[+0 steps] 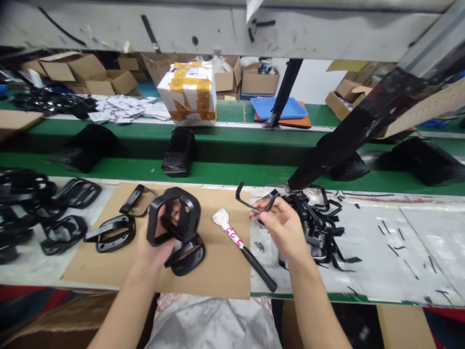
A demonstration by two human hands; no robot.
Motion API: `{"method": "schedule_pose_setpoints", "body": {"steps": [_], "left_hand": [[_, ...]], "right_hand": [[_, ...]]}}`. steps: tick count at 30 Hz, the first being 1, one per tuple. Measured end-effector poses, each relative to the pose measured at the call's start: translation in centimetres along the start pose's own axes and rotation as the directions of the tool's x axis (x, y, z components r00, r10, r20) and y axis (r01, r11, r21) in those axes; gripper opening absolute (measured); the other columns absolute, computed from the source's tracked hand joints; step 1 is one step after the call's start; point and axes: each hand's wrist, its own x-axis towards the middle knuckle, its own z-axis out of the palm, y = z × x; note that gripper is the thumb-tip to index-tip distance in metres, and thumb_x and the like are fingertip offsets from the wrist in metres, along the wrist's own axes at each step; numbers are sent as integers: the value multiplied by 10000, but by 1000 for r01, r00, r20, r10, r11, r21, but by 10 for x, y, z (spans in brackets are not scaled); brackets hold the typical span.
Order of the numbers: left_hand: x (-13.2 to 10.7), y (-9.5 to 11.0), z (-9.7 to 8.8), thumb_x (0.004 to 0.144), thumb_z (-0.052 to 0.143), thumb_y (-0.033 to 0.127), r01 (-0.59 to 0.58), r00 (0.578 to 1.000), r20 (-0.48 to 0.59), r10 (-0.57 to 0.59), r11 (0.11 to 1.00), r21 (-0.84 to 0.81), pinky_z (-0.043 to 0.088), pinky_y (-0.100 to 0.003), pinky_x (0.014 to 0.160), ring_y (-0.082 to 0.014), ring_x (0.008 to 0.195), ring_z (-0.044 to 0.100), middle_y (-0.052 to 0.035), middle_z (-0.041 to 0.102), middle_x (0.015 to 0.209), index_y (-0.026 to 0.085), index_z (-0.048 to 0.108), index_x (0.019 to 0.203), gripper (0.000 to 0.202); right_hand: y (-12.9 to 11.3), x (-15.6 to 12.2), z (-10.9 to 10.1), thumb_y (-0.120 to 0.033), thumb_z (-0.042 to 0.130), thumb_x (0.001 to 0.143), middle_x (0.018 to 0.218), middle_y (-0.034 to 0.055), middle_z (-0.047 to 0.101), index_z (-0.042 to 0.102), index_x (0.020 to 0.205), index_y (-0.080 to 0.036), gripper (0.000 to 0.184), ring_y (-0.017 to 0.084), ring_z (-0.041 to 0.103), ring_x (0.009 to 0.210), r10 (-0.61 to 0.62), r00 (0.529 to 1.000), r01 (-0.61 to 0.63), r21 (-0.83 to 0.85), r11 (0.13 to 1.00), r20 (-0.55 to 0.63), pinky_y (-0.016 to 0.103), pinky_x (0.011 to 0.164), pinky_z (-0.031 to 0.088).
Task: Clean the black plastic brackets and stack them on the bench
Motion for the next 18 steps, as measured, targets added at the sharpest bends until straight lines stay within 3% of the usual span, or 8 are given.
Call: {"method": "schedule_pose_setpoints", "body": {"steps": [1, 3, 5, 7, 9, 12, 14, 18], "left_hand": [[-6, -8, 9, 798, 830, 356, 159, 987, 23, -158, 984, -79, 592, -246, 664, -160, 726, 726, -7, 755, 841, 204, 716, 970, 256], [-18, -29, 26, 776, 845, 297, 396, 918, 91, -386, 904, -161, 596, -252, 682, -174, 761, 739, -22, 773, 865, 188, 734, 931, 220], [-28, -50, 36, 764, 864, 289, 458, 885, 160, -436, 879, -136, 589, -254, 696, -182, 785, 739, -37, 783, 898, 181, 751, 926, 225], [-33, -67, 39, 743, 891, 329, 344, 924, 195, -328, 937, -57, 588, -277, 745, -214, 862, 743, -66, 787, 950, 181, 761, 948, 285], [-32, -76, 37, 733, 902, 354, 130, 972, 196, -132, 991, 27, 584, -313, 830, -258, 973, 736, -97, 783, 1039, 187, 757, 1017, 360], [-22, -75, 25, 744, 892, 309, -99, 976, 206, 70, 986, 136, 568, -317, 886, -280, 1048, 722, -106, 773, 1106, 191, 746, 1059, 366], [-16, -69, 17, 759, 880, 288, -95, 972, 232, 49, 977, 190, 565, -305, 885, -286, 1074, 718, -101, 775, 1104, 192, 758, 1051, 330], [-16, -60, 4, 853, 803, 377, 126, 949, 272, -160, 982, 139, 565, -360, 942, -305, 1134, 709, -116, 781, 1134, 195, 743, 1228, 420]], "right_hand": [[2, -10, 10, -306, 858, 836, 1047, 25, 769, 721, 909, -270, 160, 193, 762, 895, -60, 998, 59, 9, 998, 35, 344, 862, 628], [7, -30, 31, -235, 823, 873, 1108, 53, 783, 733, 904, -266, 100, 222, 759, 1041, -178, 981, 184, -66, 981, 82, 365, 942, 616], [15, -47, 49, -185, 780, 903, 1198, 88, 771, 743, 941, -258, 91, 235, 735, 1133, -256, 963, 268, -178, 947, 87, 355, 942, 615], [25, -58, 59, -190, 736, 937, 1238, 110, 755, 723, 976, -256, 78, 248, 724, 1155, -287, 957, 291, -235, 928, 52, 383, 948, 615], [36, -65, 63, -215, 711, 958, 1235, 119, 747, 696, 988, -258, 54, 261, 716, 1168, -273, 962, 270, -268, 925, 25, 414, 961, 610], [48, -71, 62, -245, 704, 963, 1234, 128, 732, 686, 981, -255, 27, 267, 700, 1191, -224, 973, 231, -314, 921, 61, 398, 935, 617], [51, -71, 60, -253, 701, 964, 1245, 128, 727, 688, 979, -255, 20, 265, 697, 1197, -216, 973, 229, -326, 917, 76, 382, 919, 620], [46, -65, 54, -256, 674, 989, 1212, 105, 757, 676, 989, -263, 7, 245, 708, 1187, -255, 966, 254, -296, 921, 36, 383, 971, 598]]}}
